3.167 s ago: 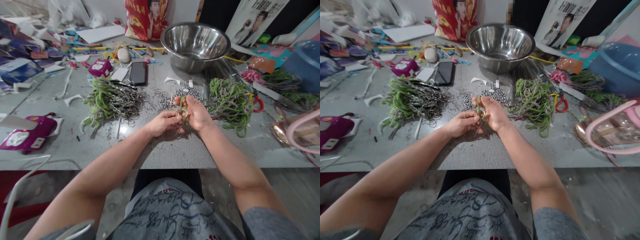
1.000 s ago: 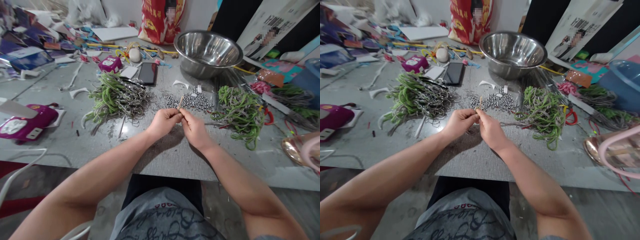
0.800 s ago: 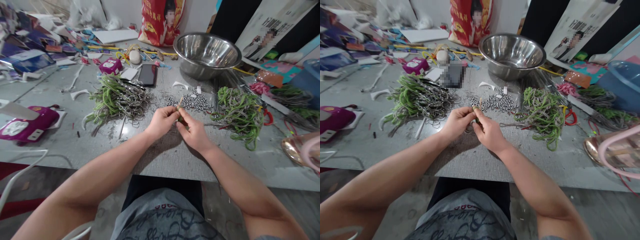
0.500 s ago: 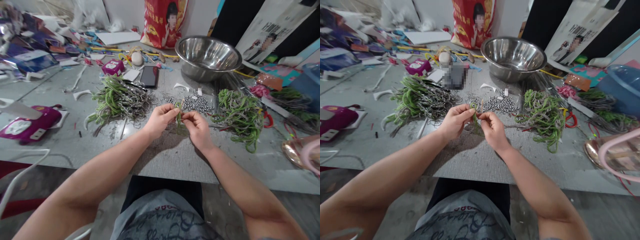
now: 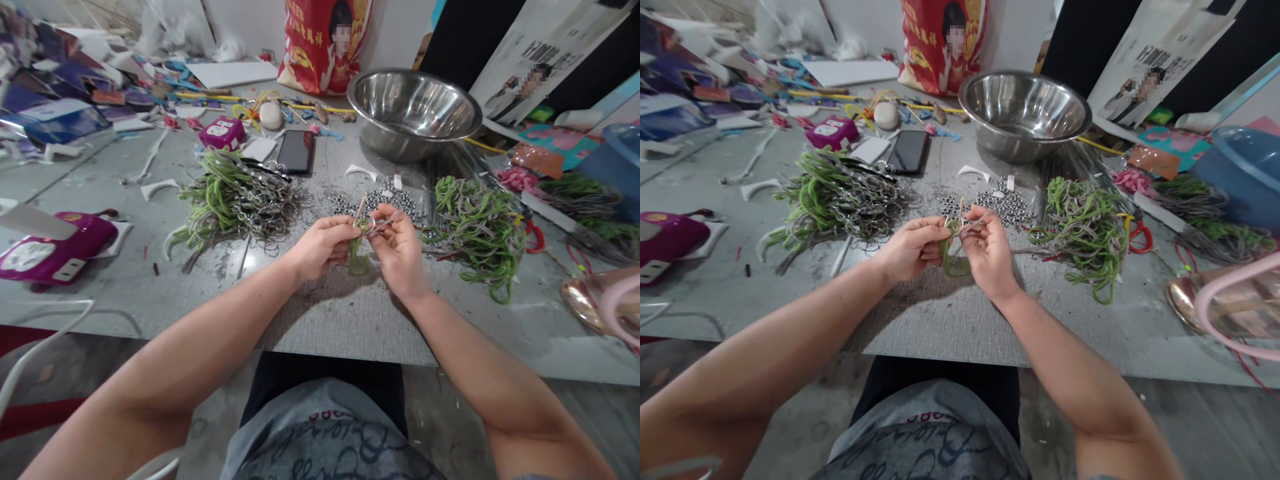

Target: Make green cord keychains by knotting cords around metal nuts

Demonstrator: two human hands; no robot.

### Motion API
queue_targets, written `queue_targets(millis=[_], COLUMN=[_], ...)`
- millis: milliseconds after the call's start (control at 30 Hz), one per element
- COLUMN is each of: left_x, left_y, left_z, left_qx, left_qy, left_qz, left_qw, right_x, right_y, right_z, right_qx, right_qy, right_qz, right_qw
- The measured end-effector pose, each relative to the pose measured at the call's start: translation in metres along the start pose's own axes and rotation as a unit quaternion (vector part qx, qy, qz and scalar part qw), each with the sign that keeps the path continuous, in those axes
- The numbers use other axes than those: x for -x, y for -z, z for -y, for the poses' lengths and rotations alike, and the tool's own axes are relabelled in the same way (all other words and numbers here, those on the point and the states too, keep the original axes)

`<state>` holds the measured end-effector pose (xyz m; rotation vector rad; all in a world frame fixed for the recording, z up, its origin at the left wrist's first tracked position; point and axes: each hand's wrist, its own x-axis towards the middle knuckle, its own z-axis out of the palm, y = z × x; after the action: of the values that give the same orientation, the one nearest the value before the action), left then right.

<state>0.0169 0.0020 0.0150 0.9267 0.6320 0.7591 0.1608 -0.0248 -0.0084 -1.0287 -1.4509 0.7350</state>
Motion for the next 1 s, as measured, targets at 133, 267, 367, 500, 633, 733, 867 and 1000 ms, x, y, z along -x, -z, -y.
queue_targets(millis=[133, 267, 367, 500, 633, 733, 867, 1000], left_x=[-0.0013, -0.0011, -0.0011, -0.0014, -0.0007, 0.0001, 0.0005, 0.0003], left_y=[0.0006, 0.0, -0.0001, 0.0005, 0.001, 0.0013, 0.0024, 0.0032], left_z=[0.0004, -0.0003, -0.0007, -0.0016, -0.0044, -0.0069, -0.0091, -0.0092], left_qx=[0.001, -0.005, -0.005, -0.012, -0.016, -0.015, -0.019, -0.024], left_qy=[0.01, 0.014, 0.02, 0.037, 0.046, 0.051, 0.065, 0.075], left_qz=[-0.02, -0.028, -0.03, -0.019, -0.014, -0.01, -0.002, -0.001], left_qw=[1.0, 0.999, 0.999, 0.999, 0.999, 0.999, 0.998, 0.997], right_x=[-0.0003, -0.0008, -0.001, -0.0012, -0.0019, -0.0024, -0.0021, -0.0026], right_y=[0.0002, 0.0004, 0.0006, 0.002, 0.0054, 0.0076, 0.0089, 0.0096], right_z=[0.0068, 0.0106, 0.0096, 0.0057, 0.0043, 0.0051, 0.0046, 0.0046], right_qx=[0.024, 0.028, 0.02, 0.029, 0.084, 0.131, 0.158, 0.163], right_qy=[0.009, 0.026, 0.027, 0.038, 0.08, 0.111, 0.128, 0.169], right_qz=[-0.008, -0.003, 0.011, 0.021, 0.031, 0.034, 0.043, 0.049], right_qw=[1.0, 0.999, 0.999, 0.999, 0.993, 0.985, 0.978, 0.971])
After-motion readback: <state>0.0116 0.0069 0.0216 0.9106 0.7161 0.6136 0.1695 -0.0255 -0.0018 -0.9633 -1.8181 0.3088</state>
